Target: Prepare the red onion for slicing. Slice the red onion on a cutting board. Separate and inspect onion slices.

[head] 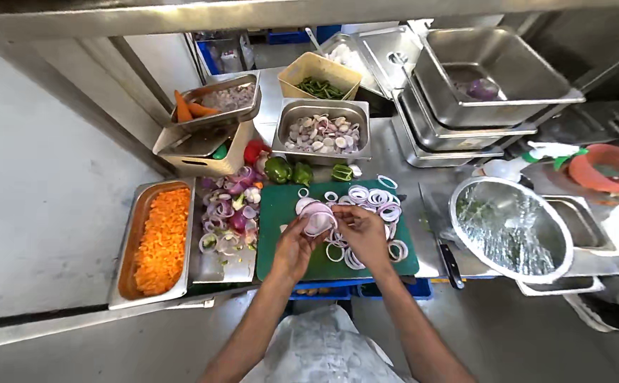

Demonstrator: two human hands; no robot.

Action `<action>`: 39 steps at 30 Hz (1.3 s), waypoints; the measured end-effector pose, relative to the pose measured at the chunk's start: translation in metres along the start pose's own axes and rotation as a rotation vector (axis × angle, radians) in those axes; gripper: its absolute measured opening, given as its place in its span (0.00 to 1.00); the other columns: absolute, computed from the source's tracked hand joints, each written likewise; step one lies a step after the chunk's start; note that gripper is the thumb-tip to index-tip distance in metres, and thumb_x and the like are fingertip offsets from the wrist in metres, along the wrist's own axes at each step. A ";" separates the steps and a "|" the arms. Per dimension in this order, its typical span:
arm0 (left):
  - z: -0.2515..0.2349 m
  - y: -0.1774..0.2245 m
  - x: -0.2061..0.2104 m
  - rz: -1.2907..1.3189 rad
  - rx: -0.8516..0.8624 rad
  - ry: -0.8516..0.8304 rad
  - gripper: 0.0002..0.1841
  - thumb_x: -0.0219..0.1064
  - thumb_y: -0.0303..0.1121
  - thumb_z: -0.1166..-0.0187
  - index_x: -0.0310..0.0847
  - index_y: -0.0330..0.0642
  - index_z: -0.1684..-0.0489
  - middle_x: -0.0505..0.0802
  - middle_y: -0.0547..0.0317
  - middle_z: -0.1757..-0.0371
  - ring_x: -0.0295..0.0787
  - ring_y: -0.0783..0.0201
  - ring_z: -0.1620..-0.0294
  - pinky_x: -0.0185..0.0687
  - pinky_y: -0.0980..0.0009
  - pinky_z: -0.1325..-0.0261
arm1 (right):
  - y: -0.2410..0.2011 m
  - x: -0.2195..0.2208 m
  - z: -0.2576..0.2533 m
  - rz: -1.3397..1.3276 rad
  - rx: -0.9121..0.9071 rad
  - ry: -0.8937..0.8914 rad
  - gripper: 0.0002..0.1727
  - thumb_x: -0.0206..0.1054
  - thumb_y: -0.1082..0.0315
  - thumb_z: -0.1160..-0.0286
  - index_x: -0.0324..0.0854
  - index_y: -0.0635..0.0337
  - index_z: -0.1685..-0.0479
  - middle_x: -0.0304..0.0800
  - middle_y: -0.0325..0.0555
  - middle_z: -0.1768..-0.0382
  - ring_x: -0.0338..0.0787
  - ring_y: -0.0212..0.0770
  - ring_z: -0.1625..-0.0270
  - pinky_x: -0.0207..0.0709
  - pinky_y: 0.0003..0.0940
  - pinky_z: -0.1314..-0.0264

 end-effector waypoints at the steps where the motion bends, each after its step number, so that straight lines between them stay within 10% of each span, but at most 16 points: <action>1: 0.000 0.001 -0.002 0.005 -0.010 0.027 0.20 0.57 0.36 0.09 0.71 0.38 0.23 0.89 0.42 0.36 0.91 0.48 0.41 0.88 0.53 0.36 | 0.005 0.005 0.002 -0.055 0.082 -0.024 0.15 0.74 0.75 0.27 0.90 0.54 0.42 0.96 0.43 0.54 0.95 0.40 0.62 0.94 0.38 0.61; 12: -0.015 0.000 -0.008 -0.205 -0.014 -0.014 0.18 0.58 0.37 0.10 0.80 0.42 0.26 0.91 0.46 0.38 0.92 0.50 0.45 0.90 0.53 0.42 | 0.046 0.008 0.018 -0.407 0.476 0.085 0.11 0.70 0.82 0.32 0.88 0.67 0.51 0.92 0.52 0.67 0.89 0.40 0.73 0.89 0.34 0.68; 21: -0.023 0.004 -0.009 -0.098 0.033 0.123 0.20 0.60 0.35 0.11 0.73 0.42 0.22 0.87 0.48 0.36 0.91 0.54 0.46 0.89 0.57 0.42 | 0.046 -0.017 0.025 -0.168 0.361 0.113 0.10 0.76 0.80 0.33 0.90 0.64 0.54 0.95 0.51 0.65 0.95 0.46 0.70 0.94 0.44 0.63; 29: -0.023 0.022 -0.011 -0.200 0.248 0.116 0.18 0.61 0.35 0.11 0.78 0.40 0.26 0.88 0.47 0.34 0.89 0.50 0.39 0.87 0.49 0.37 | 0.076 -0.050 0.026 0.581 0.132 0.268 0.06 0.72 0.77 0.28 0.92 0.59 0.58 0.93 0.51 0.61 0.92 0.50 0.60 0.88 0.55 0.53; 39: -0.015 0.012 0.006 -0.231 0.135 0.002 0.16 0.60 0.33 0.11 0.80 0.38 0.31 0.91 0.44 0.43 0.94 0.51 0.52 0.93 0.54 0.49 | 0.015 -0.033 0.003 0.281 -0.028 0.107 0.17 0.65 0.58 0.14 0.88 0.49 0.33 0.93 0.42 0.42 0.93 0.42 0.48 0.89 0.46 0.51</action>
Point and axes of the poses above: each hand's wrist, its own z-axis away from the middle knuckle, its own x-axis out of the palm, y = z × x, the point moved 8 cm from there along -z, towards the middle knuckle
